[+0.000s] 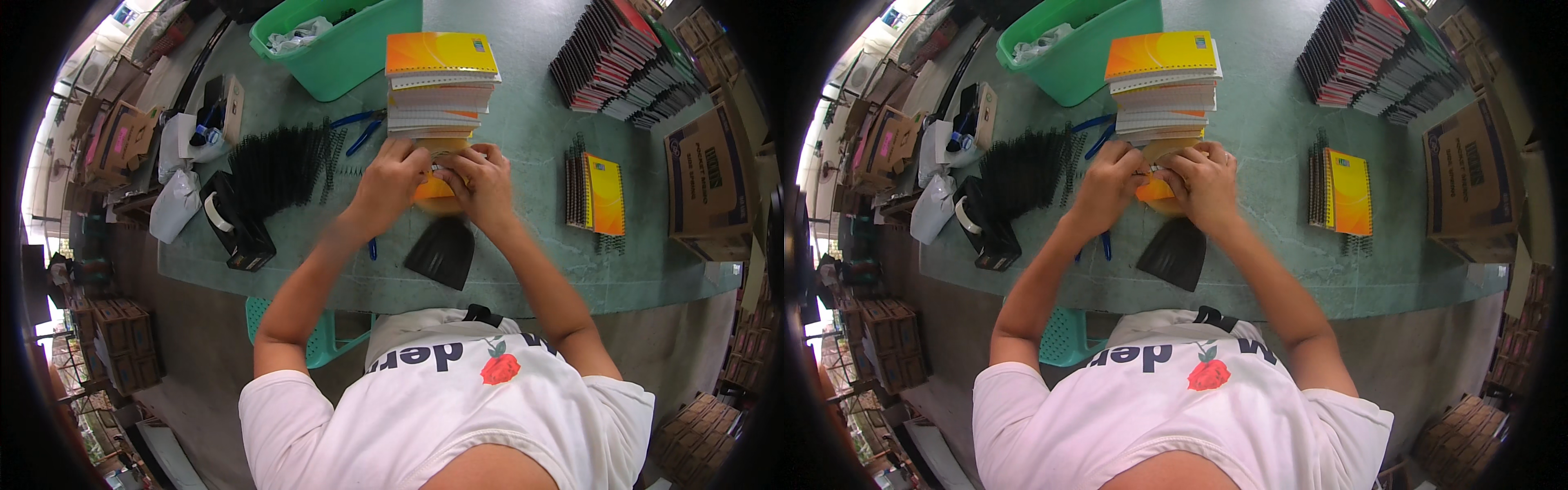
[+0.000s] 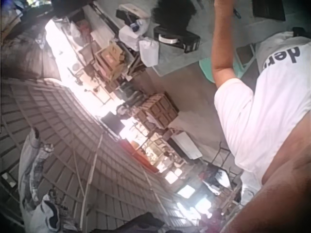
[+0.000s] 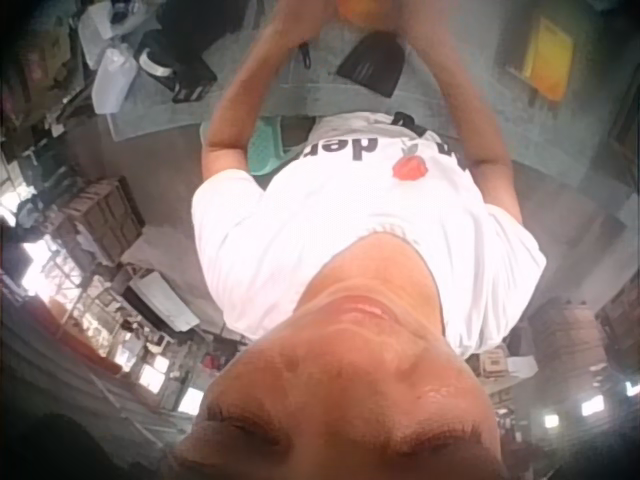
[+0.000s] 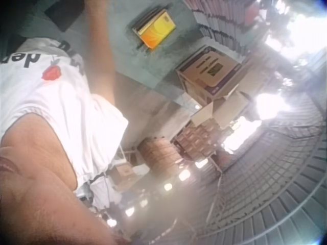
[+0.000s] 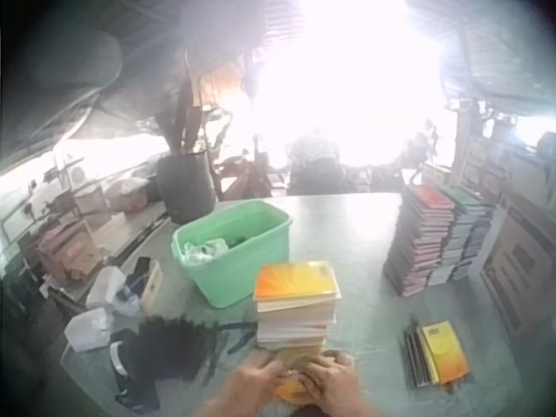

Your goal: The person threads black plastic spirals through the pre-punched holes of small yellow and orange notebooks by hand, and then trims the excess spiral length using blue wire cutters.

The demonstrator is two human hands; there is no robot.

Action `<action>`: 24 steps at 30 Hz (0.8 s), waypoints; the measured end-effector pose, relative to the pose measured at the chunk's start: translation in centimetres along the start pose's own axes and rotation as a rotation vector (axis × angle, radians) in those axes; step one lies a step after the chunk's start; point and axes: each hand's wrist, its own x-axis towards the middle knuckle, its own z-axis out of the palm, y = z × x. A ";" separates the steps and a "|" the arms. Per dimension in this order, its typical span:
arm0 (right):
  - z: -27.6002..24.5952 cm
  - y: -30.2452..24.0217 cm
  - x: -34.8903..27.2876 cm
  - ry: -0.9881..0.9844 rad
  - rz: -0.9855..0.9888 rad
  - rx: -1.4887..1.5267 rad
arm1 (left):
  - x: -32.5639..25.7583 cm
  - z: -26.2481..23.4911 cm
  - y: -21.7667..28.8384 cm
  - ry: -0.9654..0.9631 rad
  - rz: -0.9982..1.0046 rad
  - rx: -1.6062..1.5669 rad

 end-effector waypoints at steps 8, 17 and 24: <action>-0.2 -0.6 -0.3 0.024 -0.006 -0.078 | -0.4 -0.5 0.9 -0.068 -0.140 0.090; -0.6 -0.6 -0.4 0.018 0.030 -0.030 | -0.8 -0.7 0.4 0.006 -0.106 0.075; -0.8 0.2 -0.5 -0.024 -0.020 -0.026 | -1.2 -0.5 0.4 -0.015 -0.162 0.111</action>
